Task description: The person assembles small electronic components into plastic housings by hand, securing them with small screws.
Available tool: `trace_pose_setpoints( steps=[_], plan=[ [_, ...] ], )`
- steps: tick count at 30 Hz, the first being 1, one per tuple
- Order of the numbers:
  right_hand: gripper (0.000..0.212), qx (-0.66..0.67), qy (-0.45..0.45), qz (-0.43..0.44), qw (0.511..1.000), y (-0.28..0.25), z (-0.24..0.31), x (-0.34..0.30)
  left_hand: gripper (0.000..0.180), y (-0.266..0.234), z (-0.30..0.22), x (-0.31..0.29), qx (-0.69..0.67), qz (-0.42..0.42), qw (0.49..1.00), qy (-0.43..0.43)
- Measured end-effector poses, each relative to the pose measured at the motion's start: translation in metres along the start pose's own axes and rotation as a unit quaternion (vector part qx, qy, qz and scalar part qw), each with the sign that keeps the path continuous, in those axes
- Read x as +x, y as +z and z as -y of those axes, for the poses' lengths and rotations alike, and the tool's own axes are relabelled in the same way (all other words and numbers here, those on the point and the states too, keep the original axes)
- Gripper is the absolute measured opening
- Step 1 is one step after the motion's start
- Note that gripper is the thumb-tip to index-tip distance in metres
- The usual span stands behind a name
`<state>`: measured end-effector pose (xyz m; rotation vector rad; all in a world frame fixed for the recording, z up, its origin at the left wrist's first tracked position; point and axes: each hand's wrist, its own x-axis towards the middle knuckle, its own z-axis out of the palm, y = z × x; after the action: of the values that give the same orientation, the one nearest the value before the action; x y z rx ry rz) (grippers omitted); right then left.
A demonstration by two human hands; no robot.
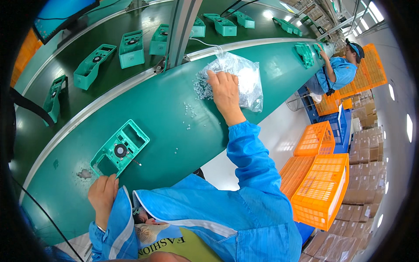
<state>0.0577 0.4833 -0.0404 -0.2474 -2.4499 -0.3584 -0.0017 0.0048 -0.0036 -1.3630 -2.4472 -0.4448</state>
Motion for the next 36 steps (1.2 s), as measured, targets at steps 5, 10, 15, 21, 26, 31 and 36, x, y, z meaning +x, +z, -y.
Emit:
trace_pose_setpoints(
  steps=[5, 10, 15, 21, 26, 31, 36],
  plan=[
    [0.029, 0.113, -0.062, 0.034, 0.991, 0.003, 0.007, 0.003, 0.016, 0.001, 0.000, 0.000, -0.003, 0.002, 1.000, -0.005],
    [0.040, 0.216, 0.021, 0.065, 0.974, 0.003, 0.026, 0.004, 0.016, 0.001, 0.000, -0.001, -0.002, 0.000, 1.000, -0.014],
    [0.039, 0.200, 0.063, 0.068, 0.975, 0.007, 0.055, -0.008, 0.017, 0.003, 0.000, -0.002, -0.003, -0.008, 1.000, -0.013],
    [0.045, 0.278, 0.019, 0.112, 0.954, 0.004, 0.066, -0.009, 0.016, 0.003, 0.000, -0.003, 0.011, -0.010, 1.000, -0.006],
    [0.061, 0.240, -0.051, 0.166, 0.955, -0.009, 0.083, -0.003, 0.016, 0.002, -0.001, -0.003, 0.023, -0.009, 1.000, -0.004],
    [0.067, 0.266, -0.089, 0.185, 0.942, -0.015, 0.099, 0.003, 0.015, 0.001, -0.002, 0.000, 0.031, -0.011, 0.999, -0.001],
    [0.068, 0.316, -0.137, 0.209, 0.915, -0.018, 0.109, 0.006, 0.014, 0.000, -0.004, 0.000, 0.036, -0.008, 0.999, -0.005]
  ],
)
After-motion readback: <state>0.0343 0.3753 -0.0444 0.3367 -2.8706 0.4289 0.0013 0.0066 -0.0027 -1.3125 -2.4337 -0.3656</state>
